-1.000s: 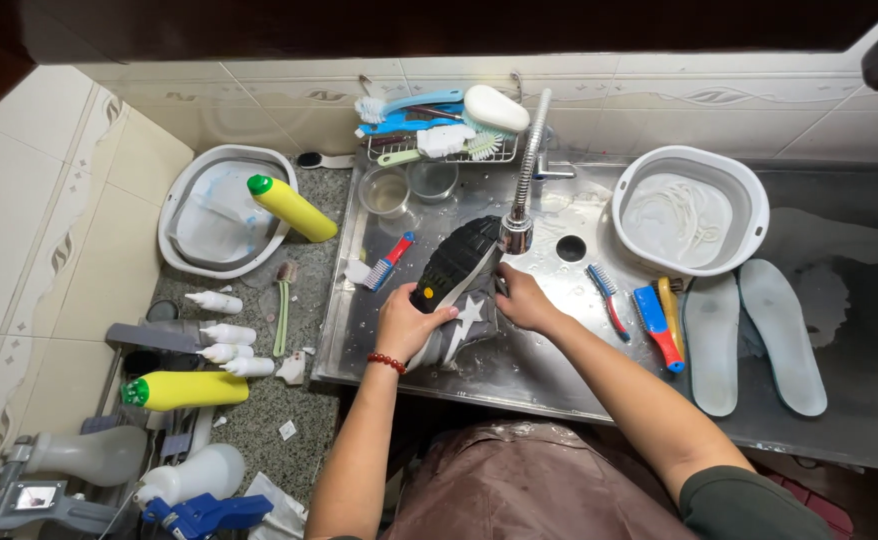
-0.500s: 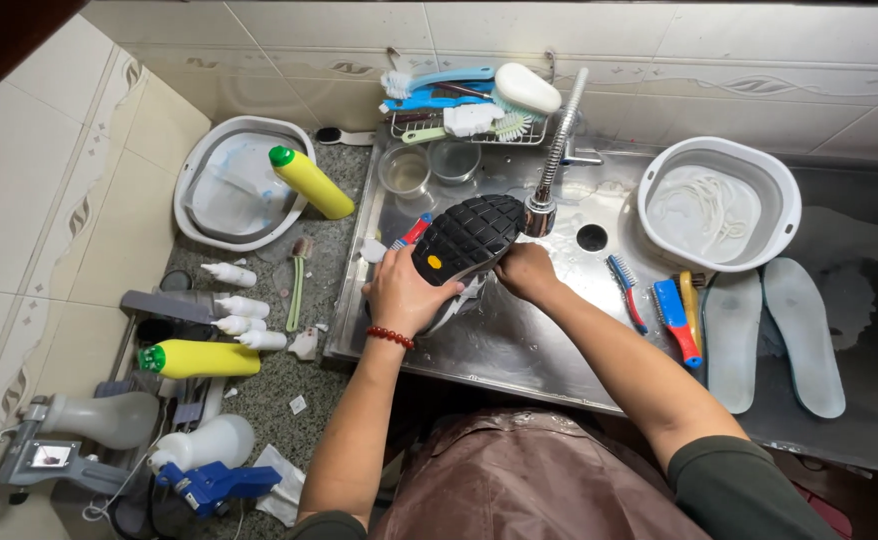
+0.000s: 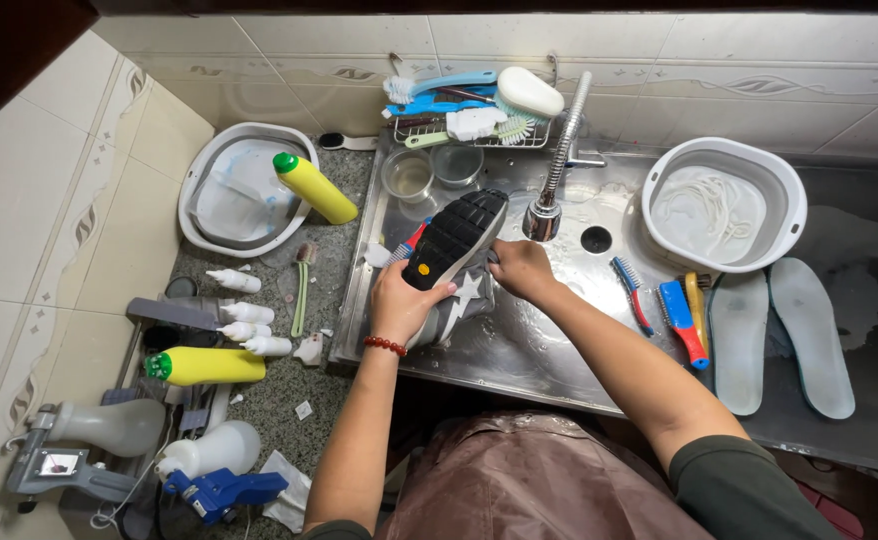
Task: Thoroughly rinse and clean a grey and white sneaker using water under a flexible faucet at a service station.
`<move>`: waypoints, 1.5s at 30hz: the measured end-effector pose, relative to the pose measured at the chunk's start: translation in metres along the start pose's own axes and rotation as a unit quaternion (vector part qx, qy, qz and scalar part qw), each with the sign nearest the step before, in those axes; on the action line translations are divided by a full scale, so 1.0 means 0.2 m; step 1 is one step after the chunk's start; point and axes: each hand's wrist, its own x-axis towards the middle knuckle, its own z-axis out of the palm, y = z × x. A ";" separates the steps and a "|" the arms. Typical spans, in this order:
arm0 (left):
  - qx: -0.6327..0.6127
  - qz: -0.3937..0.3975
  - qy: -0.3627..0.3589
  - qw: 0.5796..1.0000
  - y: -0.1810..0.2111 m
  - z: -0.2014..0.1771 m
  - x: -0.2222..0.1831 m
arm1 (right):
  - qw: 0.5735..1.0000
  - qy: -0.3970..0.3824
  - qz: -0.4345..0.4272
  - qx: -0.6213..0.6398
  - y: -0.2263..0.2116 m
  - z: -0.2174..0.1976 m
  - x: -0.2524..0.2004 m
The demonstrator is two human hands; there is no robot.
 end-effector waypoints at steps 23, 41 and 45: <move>-0.635 -0.026 -0.117 0.763 -0.45 0.66 0.25 | 0.576 0.106 0.175 0.791 -0.37 -0.17 -0.08; -0.573 0.162 -0.087 0.799 0.15 0.35 0.25 | 0.722 0.128 0.059 0.677 -0.41 -0.56 -0.04; -0.753 0.039 -0.172 0.633 0.06 0.47 0.27 | 0.700 0.114 0.090 0.699 -0.28 -0.46 -0.07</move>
